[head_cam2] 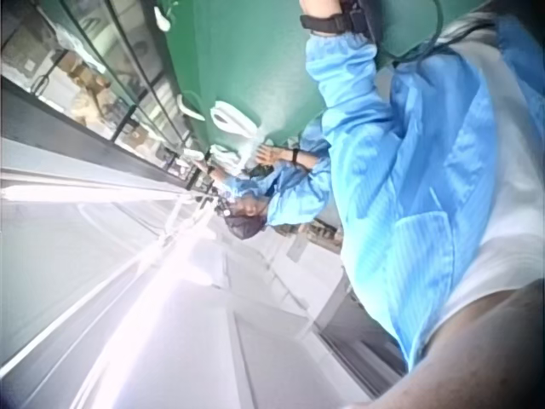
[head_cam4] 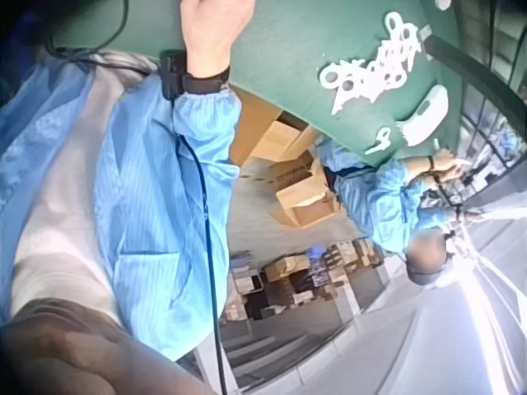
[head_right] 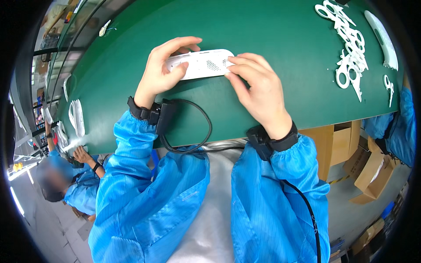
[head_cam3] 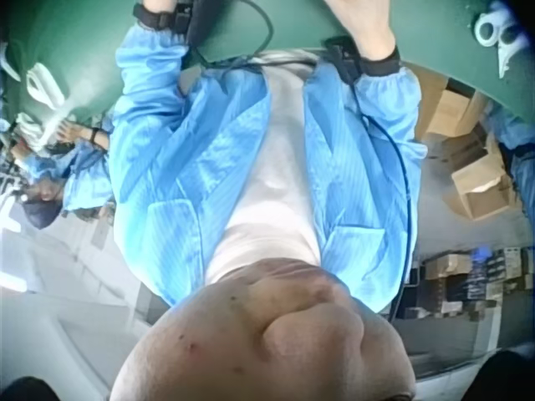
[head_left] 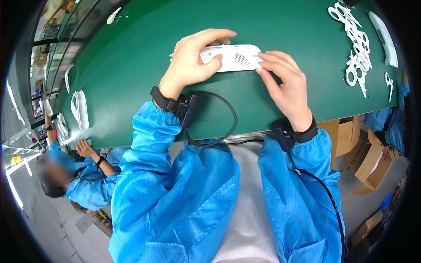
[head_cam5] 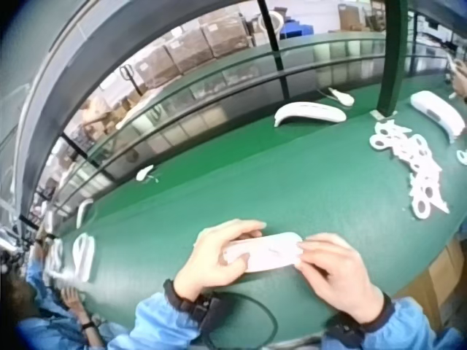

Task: Assembling small white plastic components on a production line.

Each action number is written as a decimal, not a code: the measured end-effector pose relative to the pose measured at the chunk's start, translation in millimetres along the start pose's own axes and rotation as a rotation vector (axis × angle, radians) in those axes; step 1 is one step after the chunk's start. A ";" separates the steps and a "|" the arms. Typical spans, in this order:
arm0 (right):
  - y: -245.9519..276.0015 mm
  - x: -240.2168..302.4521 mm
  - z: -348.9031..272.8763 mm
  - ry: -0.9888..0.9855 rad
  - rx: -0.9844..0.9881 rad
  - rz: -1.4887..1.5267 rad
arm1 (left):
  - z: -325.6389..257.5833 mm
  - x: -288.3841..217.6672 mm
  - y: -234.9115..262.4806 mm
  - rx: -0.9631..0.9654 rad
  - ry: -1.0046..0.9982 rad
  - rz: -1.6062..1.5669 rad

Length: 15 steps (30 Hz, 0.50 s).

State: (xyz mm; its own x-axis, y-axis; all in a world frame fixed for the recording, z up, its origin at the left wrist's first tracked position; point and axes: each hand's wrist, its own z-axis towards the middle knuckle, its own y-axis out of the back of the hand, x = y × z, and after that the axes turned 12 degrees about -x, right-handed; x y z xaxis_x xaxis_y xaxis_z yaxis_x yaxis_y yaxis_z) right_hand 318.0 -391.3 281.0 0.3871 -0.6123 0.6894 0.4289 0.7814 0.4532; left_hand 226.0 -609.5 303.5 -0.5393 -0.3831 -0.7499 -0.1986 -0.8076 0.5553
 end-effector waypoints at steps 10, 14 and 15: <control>-17.4 5.6 4.0 -0.010 0.020 -0.019 | 0.4 1.0 -4.7 0.044 -0.003 0.199; -27.9 12.6 2.1 -0.032 0.036 -0.123 | 6.5 0.7 -4.9 0.045 -0.055 0.197; -30.2 15.1 2.8 -0.033 0.037 -0.124 | 4.7 0.0 -4.5 0.038 -0.084 0.203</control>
State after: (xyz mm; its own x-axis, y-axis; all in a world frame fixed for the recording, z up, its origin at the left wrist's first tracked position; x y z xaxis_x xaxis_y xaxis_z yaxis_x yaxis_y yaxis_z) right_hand 308.6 -423.8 279.2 0.3057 -0.7003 0.6451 0.4409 0.7046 0.5560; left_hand 223.1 -603.8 302.7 -0.6372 -0.4958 -0.5900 -0.1090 -0.6999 0.7059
